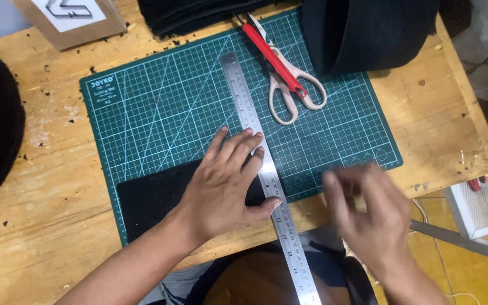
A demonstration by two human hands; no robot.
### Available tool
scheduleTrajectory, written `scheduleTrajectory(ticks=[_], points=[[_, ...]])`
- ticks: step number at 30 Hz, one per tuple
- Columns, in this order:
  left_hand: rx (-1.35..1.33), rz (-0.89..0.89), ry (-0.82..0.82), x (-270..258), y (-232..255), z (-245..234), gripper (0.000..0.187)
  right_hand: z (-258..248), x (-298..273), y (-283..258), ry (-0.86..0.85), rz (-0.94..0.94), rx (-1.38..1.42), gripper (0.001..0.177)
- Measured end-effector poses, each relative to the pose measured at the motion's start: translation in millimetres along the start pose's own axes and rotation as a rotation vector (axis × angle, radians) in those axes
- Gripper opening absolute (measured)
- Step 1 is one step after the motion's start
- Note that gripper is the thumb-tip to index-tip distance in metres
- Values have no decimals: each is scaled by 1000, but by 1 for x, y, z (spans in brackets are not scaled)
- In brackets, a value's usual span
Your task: The person aligns a metal ruler on a piece of black fabric placed on a green cutting mat. They then use a red utility knife to cut the fabric along the straight edge of the ruler.
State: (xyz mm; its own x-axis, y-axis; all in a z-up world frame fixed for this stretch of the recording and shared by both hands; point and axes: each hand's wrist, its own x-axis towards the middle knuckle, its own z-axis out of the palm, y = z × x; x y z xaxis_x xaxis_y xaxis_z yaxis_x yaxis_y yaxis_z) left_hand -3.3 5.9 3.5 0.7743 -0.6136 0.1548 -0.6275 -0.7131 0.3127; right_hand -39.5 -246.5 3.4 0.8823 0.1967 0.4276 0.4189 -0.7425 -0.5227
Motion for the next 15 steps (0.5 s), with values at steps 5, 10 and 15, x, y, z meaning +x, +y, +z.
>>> scheduleTrajectory(ticks=[5, 10, 15], points=[[1, -15, -2, -2, 0, 1, 75, 17, 80, -1, -23, -107, -223, 36], [45, -17, 19, -3, -2, 7, 81, 51, 124, -1, -111, -147, -340, 48], [70, -15, 10, -4, -4, 12, 87, 78, 138, 15, 28, -273, -573, 24]])
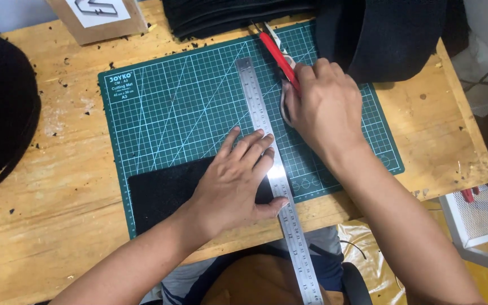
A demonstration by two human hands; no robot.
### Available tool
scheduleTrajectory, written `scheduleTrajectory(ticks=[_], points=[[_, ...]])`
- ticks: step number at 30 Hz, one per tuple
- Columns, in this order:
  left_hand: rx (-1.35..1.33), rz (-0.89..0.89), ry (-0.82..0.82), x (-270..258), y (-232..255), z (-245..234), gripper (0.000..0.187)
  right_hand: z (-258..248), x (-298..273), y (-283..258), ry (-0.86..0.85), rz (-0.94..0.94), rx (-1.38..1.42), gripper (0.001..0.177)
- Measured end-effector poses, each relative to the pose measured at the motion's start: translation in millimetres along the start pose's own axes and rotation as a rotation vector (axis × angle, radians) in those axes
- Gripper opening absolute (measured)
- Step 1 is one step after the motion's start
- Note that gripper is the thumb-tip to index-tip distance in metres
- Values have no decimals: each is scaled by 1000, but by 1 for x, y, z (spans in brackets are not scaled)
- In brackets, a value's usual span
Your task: The person aligns a metal ruler on a piece of black fabric placed on a green cutting mat. They then use a red utility knife to cut the fabric along the straight edge of the ruler.
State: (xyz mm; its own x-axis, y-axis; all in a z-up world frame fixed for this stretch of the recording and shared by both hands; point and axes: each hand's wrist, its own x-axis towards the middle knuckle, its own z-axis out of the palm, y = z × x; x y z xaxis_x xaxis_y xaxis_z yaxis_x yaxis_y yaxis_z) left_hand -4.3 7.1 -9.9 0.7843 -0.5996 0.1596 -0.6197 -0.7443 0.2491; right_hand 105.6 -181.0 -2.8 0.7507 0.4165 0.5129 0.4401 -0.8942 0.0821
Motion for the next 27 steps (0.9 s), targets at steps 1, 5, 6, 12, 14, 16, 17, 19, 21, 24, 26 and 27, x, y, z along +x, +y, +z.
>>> scheduleTrajectory(ticks=[1, 5, 6, 12, 14, 16, 17, 19, 21, 24, 26, 27], points=[[0, 4, 1, 0, 0, -1, 87, 1, 1, 0, 1, 2, -3, 24], [-2, -6, -7, 1, 1, 0, 86, -3, 2, -1, -69, 101, 166, 24], [-6, -8, -19, 1, 0, 1, 87, -7, 2, -3, -94, 160, 263, 24], [4, -29, -51, 0, -1, 5, 96, -88, -31, -9, -173, 513, 835, 44], [5, -33, -64, 0, -2, 7, 96, -109, -48, -15, -154, 642, 925, 47], [6, -38, -80, -1, -1, 6, 97, -121, -69, -19, -136, 774, 1014, 50], [-7, -39, -70, -1, -1, 4, 95, -121, -81, -22, -119, 901, 1079, 48], [-18, -35, -60, -1, -1, 3, 94, -120, -105, -26, -97, 1031, 1142, 47], [7, -41, -86, 0, -1, 5, 95, -116, -129, -29, 5, 963, 1529, 15], [15, -21, -48, -1, -1, 3, 94, -115, -154, -37, -5, 893, 1700, 10], [3, -12, -44, -1, -1, 3, 93, -112, -166, -41, -14, 974, 1556, 18], [-5, -10, -33, -1, -1, 3, 92, -111, -172, -43, -29, 1039, 1413, 25]])
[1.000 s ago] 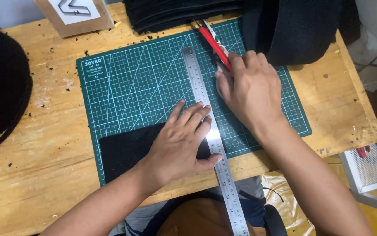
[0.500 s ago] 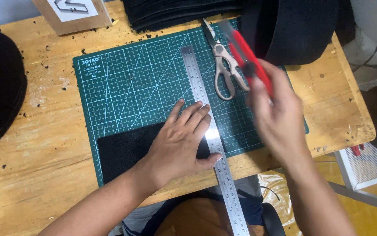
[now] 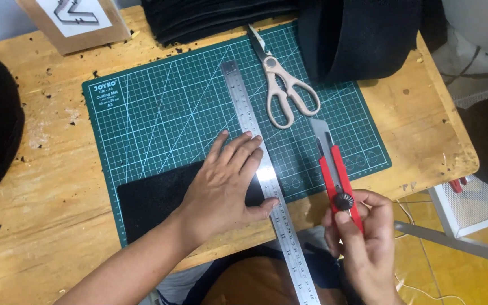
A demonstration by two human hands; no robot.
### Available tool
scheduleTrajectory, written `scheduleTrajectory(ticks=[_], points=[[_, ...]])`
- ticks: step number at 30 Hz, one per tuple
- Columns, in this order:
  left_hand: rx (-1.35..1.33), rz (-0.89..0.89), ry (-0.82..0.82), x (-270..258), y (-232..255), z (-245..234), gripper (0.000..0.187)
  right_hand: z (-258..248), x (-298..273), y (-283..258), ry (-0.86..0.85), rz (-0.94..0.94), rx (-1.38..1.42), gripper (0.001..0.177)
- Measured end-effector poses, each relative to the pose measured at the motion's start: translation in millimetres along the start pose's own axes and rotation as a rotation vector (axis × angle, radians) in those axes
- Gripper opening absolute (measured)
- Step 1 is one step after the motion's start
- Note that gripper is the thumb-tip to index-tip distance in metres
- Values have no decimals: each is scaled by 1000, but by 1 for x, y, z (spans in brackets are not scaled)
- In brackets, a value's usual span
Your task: The person aligns a metal ruler on a piece of black fabric placed on a green cutting mat. They then use a red utility knife to cut the fabric along the straight edge of the ruler.
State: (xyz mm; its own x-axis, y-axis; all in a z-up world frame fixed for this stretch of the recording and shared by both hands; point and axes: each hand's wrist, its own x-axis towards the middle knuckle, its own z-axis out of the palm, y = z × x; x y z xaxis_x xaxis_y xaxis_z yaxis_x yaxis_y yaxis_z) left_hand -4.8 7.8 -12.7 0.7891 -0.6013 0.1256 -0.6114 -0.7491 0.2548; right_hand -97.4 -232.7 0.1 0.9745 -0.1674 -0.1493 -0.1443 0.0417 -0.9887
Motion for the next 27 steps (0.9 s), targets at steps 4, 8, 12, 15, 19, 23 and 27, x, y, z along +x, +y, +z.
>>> scheduleTrajectory(ticks=[4, 8, 12, 15, 19, 23, 27], points=[[-1, 7, 2, 1, 2, -5, 89, 1, 1, -7, -66, -3, -114, 56], [-23, 10, 12, 1, 3, -8, 89, 2, 3, -13, 1, -12, -440, 63], [-12, 7, -7, 1, 3, -7, 88, -3, -2, -12, -47, 43, -668, 69], [6, 11, -10, 0, 1, -4, 89, -4, -7, -6, -9, -118, -842, 66], [-1, 5, -17, 1, 2, -6, 89, -1, -13, -1, -110, -310, -888, 65], [-14, 6, 3, 1, 3, -6, 87, 14, -19, -3, -48, -311, -1054, 62], [-38, 7, 33, 0, 4, -8, 85, 21, -18, 1, -115, -513, -1231, 59]])
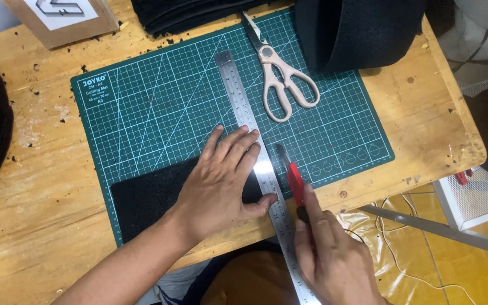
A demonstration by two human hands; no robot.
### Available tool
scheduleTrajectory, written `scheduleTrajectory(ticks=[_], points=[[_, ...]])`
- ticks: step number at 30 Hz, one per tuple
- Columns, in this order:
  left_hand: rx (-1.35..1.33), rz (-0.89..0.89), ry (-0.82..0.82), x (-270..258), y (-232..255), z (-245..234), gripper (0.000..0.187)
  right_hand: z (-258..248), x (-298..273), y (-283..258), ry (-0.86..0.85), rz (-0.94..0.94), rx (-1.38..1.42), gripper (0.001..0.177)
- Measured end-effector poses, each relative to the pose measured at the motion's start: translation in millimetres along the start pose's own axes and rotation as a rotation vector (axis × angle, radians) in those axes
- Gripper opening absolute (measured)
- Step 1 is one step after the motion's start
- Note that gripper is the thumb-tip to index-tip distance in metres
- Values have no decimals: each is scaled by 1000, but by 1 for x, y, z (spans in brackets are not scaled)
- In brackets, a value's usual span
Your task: The person aligns a metal ruler on a piece of black fabric placed on a green cutting mat. They then use a red utility knife to cut the fabric along the straight edge of the ruler.
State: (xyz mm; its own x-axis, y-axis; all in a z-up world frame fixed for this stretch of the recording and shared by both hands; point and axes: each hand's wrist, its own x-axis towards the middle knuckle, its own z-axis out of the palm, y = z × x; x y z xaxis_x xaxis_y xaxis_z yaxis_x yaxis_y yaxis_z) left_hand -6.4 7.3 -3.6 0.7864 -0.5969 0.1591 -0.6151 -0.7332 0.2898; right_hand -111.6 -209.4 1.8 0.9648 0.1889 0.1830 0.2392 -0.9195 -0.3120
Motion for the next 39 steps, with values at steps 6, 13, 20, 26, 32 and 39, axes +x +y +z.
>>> scheduleTrajectory(ticks=[6, 13, 20, 26, 32, 39], points=[[11, -20, -22, -1, -1, 4, 90, -4, 8, -10, 16, -2, 6, 56], [19, -28, -15, -1, -1, 5, 89, -4, 13, -17, 19, -36, -54, 56], [-4, -16, 15, -1, -1, 5, 87, 0, 15, -19, 56, -47, -116, 56], [-6, -24, 10, -2, -2, 7, 87, -4, 19, -23, 53, -74, -128, 55], [-33, -23, 23, -2, -2, 7, 87, -5, 16, -24, 44, -69, -116, 55], [-26, -23, 5, -3, -2, 7, 88, -6, 16, -25, 49, -35, -101, 55]])
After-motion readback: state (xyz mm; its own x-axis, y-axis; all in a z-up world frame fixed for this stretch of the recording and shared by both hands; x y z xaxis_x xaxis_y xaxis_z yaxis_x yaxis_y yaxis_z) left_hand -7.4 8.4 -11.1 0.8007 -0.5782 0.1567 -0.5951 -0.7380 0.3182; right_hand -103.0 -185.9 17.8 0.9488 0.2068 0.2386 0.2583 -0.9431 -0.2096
